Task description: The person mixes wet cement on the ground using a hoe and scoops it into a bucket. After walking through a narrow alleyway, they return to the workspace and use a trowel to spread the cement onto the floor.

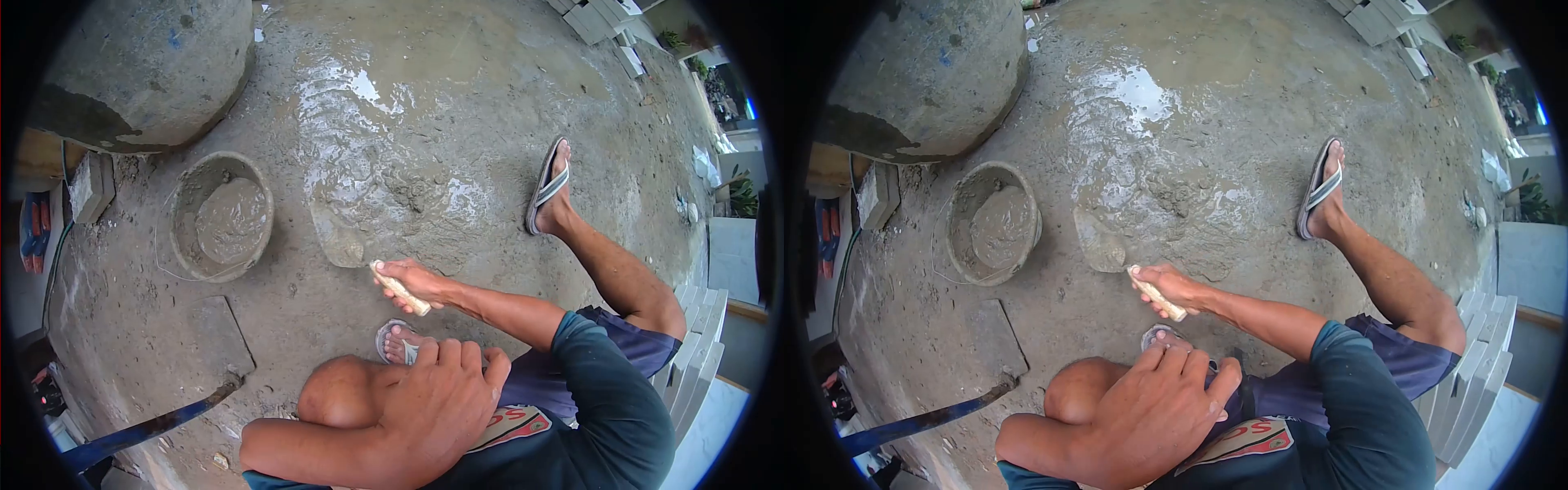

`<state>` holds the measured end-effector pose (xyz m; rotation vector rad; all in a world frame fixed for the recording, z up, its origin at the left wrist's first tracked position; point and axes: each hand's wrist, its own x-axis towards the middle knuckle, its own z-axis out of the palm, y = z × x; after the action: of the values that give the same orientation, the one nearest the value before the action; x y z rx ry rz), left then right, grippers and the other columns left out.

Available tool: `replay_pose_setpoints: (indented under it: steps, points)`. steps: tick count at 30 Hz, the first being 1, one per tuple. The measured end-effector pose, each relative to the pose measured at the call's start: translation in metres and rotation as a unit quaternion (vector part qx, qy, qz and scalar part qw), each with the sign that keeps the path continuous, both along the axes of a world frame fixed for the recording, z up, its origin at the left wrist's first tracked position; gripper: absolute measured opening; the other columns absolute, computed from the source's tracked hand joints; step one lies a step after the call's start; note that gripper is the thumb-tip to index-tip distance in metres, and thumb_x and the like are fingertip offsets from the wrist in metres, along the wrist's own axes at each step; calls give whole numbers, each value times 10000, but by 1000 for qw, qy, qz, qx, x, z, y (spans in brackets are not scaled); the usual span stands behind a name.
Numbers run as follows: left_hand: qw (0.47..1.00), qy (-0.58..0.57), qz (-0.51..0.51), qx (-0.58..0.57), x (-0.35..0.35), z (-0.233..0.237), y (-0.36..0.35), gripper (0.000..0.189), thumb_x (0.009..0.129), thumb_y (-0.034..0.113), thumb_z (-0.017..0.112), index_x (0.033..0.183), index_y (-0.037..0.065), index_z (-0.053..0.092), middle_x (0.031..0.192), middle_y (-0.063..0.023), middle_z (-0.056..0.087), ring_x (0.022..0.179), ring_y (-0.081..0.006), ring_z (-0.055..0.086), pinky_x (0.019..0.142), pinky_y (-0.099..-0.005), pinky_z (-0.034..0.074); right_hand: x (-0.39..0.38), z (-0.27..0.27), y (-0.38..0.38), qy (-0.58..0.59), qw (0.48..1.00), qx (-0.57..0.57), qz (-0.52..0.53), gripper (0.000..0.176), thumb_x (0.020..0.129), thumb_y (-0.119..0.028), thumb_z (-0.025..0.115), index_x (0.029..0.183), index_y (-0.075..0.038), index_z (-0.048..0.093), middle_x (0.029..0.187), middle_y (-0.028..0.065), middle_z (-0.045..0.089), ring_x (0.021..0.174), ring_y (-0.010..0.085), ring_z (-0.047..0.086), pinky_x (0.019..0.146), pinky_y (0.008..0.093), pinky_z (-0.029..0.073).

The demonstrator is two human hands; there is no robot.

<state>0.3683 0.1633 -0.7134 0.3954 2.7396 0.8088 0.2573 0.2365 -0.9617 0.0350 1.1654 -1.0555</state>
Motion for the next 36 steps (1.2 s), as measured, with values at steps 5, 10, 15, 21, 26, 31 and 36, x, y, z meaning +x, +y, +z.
replay_pose_setpoints:
  steps: [5,10,15,21,26,31,36]
  points:
    - [1000,14,-1,-12,-5,2,11,228,845,227,615,1007,67,588,841,-113,617,832,-270,596,741,-370,436,26,-49,-79,-79,991,-44,-101,371,983,-445,468,953,-78,507,709,-2,484,511,93,450,413,256,416]
    - [998,-5,-45,-50,6,-6,8,313,848,242,604,1078,34,562,808,-94,591,815,-230,590,758,-349,435,2,-52,-26,-101,968,-39,-226,351,995,-428,447,1009,-82,501,691,-6,484,494,76,435,394,244,397]
    - [996,16,-77,-34,11,-7,11,390,850,298,651,1101,23,537,837,-128,600,864,-262,604,811,-372,453,-47,-1,49,263,961,49,-77,332,956,-354,554,1049,-36,551,726,24,569,483,94,497,378,286,403]
    - [992,24,-122,-38,12,-9,13,349,855,292,647,1064,36,537,847,-114,611,844,-250,605,730,-363,446,-134,-37,159,692,639,331,-55,505,945,-383,504,947,110,615,844,349,634,889,482,646,785,499,492]
    - [994,30,-100,-24,10,-14,9,337,851,297,652,1038,39,540,847,-112,616,829,-246,611,720,-362,454,-116,-57,152,576,768,277,-43,510,951,-388,487,848,96,609,734,299,624,774,413,663,710,477,495]
    - [995,18,-89,-36,-1,-18,11,341,848,298,655,1034,35,544,851,-120,622,835,-253,617,718,-367,461,-90,-42,79,513,839,179,-1,457,969,-369,478,831,56,572,623,182,584,523,264,600,541,434,475]
    - [997,5,-65,-32,3,-27,10,319,851,274,647,1024,25,548,866,-136,633,851,-274,629,720,-382,473,-98,-15,74,348,925,139,-62,340,980,-348,490,951,-13,536,692,51,541,483,134,505,385,311,423]
